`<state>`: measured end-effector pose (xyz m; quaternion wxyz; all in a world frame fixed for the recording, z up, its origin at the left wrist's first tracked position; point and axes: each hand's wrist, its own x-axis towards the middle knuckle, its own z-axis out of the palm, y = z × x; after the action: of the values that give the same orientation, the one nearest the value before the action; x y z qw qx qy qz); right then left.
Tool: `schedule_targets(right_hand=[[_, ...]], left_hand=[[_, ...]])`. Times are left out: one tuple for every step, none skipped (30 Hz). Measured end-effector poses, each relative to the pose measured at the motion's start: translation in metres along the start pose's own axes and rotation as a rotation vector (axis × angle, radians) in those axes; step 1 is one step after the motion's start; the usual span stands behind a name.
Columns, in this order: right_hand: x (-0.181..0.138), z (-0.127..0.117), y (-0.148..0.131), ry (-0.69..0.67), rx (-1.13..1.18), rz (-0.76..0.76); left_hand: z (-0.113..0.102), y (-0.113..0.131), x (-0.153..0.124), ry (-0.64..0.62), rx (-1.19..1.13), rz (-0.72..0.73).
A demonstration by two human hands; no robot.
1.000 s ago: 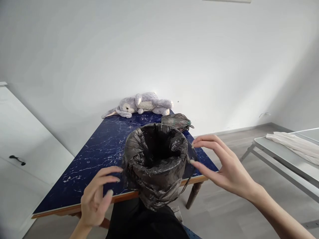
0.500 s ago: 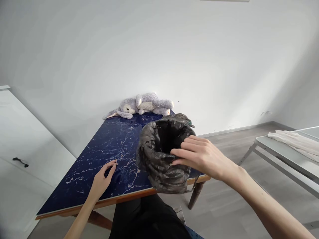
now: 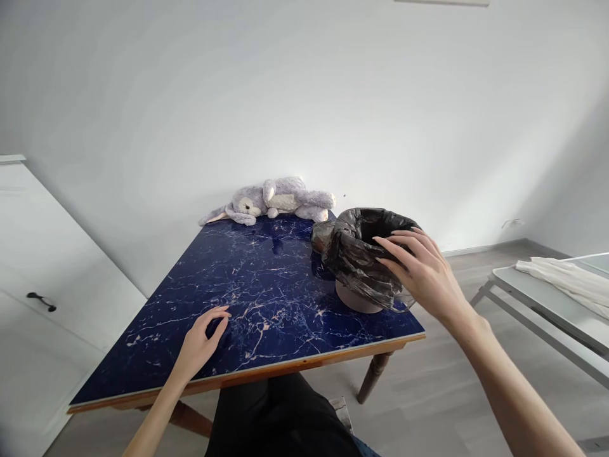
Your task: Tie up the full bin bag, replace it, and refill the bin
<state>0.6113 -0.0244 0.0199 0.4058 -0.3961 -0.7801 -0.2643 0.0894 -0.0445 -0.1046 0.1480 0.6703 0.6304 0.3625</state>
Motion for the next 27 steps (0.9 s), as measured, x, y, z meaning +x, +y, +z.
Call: schedule_targets(right_hand=[[-0.003,0.001,-0.014,0.045,0.021,0.030],[-0.008,0.002,-0.031,0.109,0.062,0.058],[-0.015,0.004,-0.049,0.181,0.123,0.064],[-0.023,0.008,-0.067,0.230,0.201,0.059],[-0.031,0.014,-0.085,0.226,0.292,0.067],[-0.040,0.022,-0.101,0.161,0.399,0.085],[-0.049,0.032,-0.115,0.046,0.503,0.119],[-0.057,0.044,-0.126,-0.060,0.592,0.180],[-0.063,0.058,-0.134,-0.155,0.687,0.264],[-0.068,0.073,-0.140,-0.233,0.787,0.370],[-0.072,0.088,-0.143,-0.275,0.864,0.485],[-0.074,0.103,-0.144,-0.294,0.893,0.551],[-0.076,0.117,-0.144,-0.307,0.917,0.605],[-0.076,0.128,-0.143,-0.316,0.931,0.644],[-0.076,0.137,-0.142,-0.325,0.940,0.669],[-0.076,0.143,-0.141,-0.338,0.955,0.693],[-0.076,0.147,-0.140,-0.351,0.970,0.713],[-0.077,0.148,-0.139,-0.363,0.983,0.727],[-0.077,0.148,-0.139,-0.373,0.995,0.737],[-0.077,0.146,-0.139,-0.381,1.005,0.745],[-0.077,0.144,-0.140,-0.388,1.015,0.750],[-0.078,0.142,-0.140,-0.392,1.023,0.754],[-0.078,0.141,-0.140,-0.394,1.030,0.759],[-0.078,0.139,-0.140,-0.395,1.036,0.763],[-0.078,0.139,-0.140,-0.394,1.040,0.767],[-0.078,0.139,-0.140,-0.392,1.042,0.770],[-0.079,0.139,-0.140,-0.390,1.043,0.773]], left_hand=[[0.000,0.000,-0.001,-0.002,-0.005,-0.006],[0.000,0.001,-0.001,-0.004,-0.012,-0.013],[-0.001,0.003,-0.002,-0.007,-0.019,-0.020],[-0.001,0.004,-0.003,-0.011,-0.027,-0.027],[-0.002,0.006,-0.004,-0.017,-0.036,-0.035],[-0.003,0.009,-0.006,-0.025,-0.046,-0.044],[-0.005,0.011,-0.007,-0.034,-0.056,-0.053],[-0.006,0.014,-0.009,-0.040,-0.066,-0.063],[-0.007,0.016,-0.010,-0.045,-0.077,-0.072],[-0.008,0.018,-0.011,-0.045,-0.088,-0.078],[-0.009,0.019,-0.012,-0.040,-0.100,-0.084],[-0.009,0.020,-0.012,-0.032,-0.112,-0.088],[-0.009,0.020,-0.012,-0.023,-0.124,-0.091],[-0.009,0.020,-0.012,-0.013,-0.137,-0.095],[-0.008,0.020,-0.012,-0.005,-0.150,-0.100],[-0.008,0.020,-0.012,0.001,-0.162,-0.106],[-0.008,0.019,-0.011,0.007,-0.173,-0.113],[-0.007,0.019,-0.011,0.011,-0.185,-0.118],[-0.007,0.018,-0.011,0.016,-0.196,-0.124],[-0.007,0.018,-0.011,0.020,-0.206,-0.129],[-0.007,0.017,-0.011,0.026,-0.216,-0.133],[-0.007,0.016,-0.011,0.032,-0.225,-0.135],[-0.007,0.016,-0.011,0.037,-0.233,-0.137],[-0.007,0.016,-0.011,0.043,-0.241,-0.138],[-0.007,0.016,-0.011,0.049,-0.247,-0.138],[-0.008,0.016,-0.012,0.054,-0.253,-0.138],[-0.008,0.016,-0.012,0.057,-0.257,-0.138]])
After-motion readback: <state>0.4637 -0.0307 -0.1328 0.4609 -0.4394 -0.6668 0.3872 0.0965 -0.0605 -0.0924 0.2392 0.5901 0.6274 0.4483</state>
